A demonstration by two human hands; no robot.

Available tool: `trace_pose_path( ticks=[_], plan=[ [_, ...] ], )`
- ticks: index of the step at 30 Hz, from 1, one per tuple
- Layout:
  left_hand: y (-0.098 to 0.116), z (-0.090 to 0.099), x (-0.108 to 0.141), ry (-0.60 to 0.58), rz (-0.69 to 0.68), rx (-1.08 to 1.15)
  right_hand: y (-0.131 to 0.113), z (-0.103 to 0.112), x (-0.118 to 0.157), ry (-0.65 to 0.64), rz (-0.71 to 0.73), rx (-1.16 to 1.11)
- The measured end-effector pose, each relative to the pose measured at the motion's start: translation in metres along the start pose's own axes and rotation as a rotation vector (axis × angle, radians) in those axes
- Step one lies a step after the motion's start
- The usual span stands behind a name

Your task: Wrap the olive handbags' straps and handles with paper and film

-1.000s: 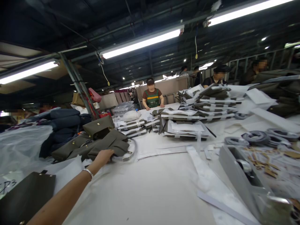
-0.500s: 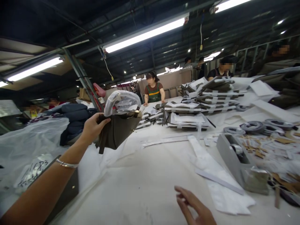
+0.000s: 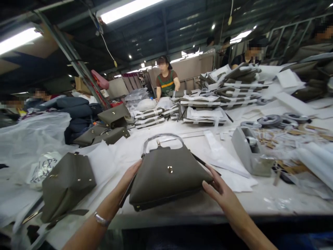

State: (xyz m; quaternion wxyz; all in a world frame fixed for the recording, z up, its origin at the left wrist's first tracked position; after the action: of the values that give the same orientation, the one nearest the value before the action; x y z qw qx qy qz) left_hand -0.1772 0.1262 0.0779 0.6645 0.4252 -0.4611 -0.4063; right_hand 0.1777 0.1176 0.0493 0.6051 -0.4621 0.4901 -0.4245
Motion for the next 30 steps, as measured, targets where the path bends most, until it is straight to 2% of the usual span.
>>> trace_pose_path(
  ticks=[3,4,6,8,10,12,13,15,17,20,22,25,27,30],
  plan=[
    [-0.03,0.015,0.002,0.105,0.046,-0.078,-0.017,0.016,0.014,-0.054,0.056,0.158],
    [-0.032,0.021,0.007,0.147,0.043,-0.092,-0.027,0.018,0.013,-0.076,0.107,0.249],
    [-0.022,0.028,0.023,0.212,-0.034,-0.157,-0.048,0.014,0.006,-0.129,0.243,0.47],
    [-0.002,0.014,0.045,0.159,-0.192,-0.305,-0.056,-0.001,-0.005,-0.203,0.355,0.626],
    [0.013,-0.019,0.069,-0.01,-0.372,-0.545,-0.046,-0.018,-0.016,-0.285,0.377,0.639],
    [0.012,-0.048,0.089,-0.157,-0.488,-0.796,-0.028,-0.028,-0.021,-0.334,0.322,0.57],
    [0.009,-0.056,0.095,-0.185,-0.521,-0.898,-0.02,-0.03,-0.021,-0.338,0.29,0.536],
    [0.003,-0.062,0.099,-0.179,-0.549,-1.028,-0.009,-0.028,-0.014,-0.333,0.242,0.508],
    [0.003,-0.062,0.099,-0.135,-0.574,-1.085,-0.008,-0.022,-0.001,-0.329,0.237,0.551],
    [0.007,-0.063,0.101,-0.061,-0.623,-1.13,-0.034,-0.018,0.014,-0.315,0.353,0.725],
    [0.012,-0.068,0.105,-0.044,-0.653,-1.153,-0.062,-0.03,0.016,-0.35,0.52,0.853],
    [0.015,-0.076,0.112,-0.043,-0.687,-1.176,-0.087,-0.071,0.014,-0.535,0.753,0.962],
    [0.01,-0.079,0.113,-0.029,-0.689,-1.191,-0.083,-0.094,0.011,-0.654,0.831,0.987],
    [-0.012,-0.081,0.112,-0.036,-0.668,-1.243,-0.057,-0.11,0.01,-0.704,0.888,0.996]
  ],
)
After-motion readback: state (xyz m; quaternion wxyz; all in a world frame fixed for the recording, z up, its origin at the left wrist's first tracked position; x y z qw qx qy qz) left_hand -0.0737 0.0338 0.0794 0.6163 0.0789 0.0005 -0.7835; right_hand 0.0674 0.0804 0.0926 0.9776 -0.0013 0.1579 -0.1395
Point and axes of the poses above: each hand's wrist, its own x-axis away from the middle knuckle, its own z-axis out of the back of the hand, y = z × x, the point moved 10 cm from there along -x, towards the middle knuckle, and after that the axes turned 12 degrees about z, right-handed, at the moved point
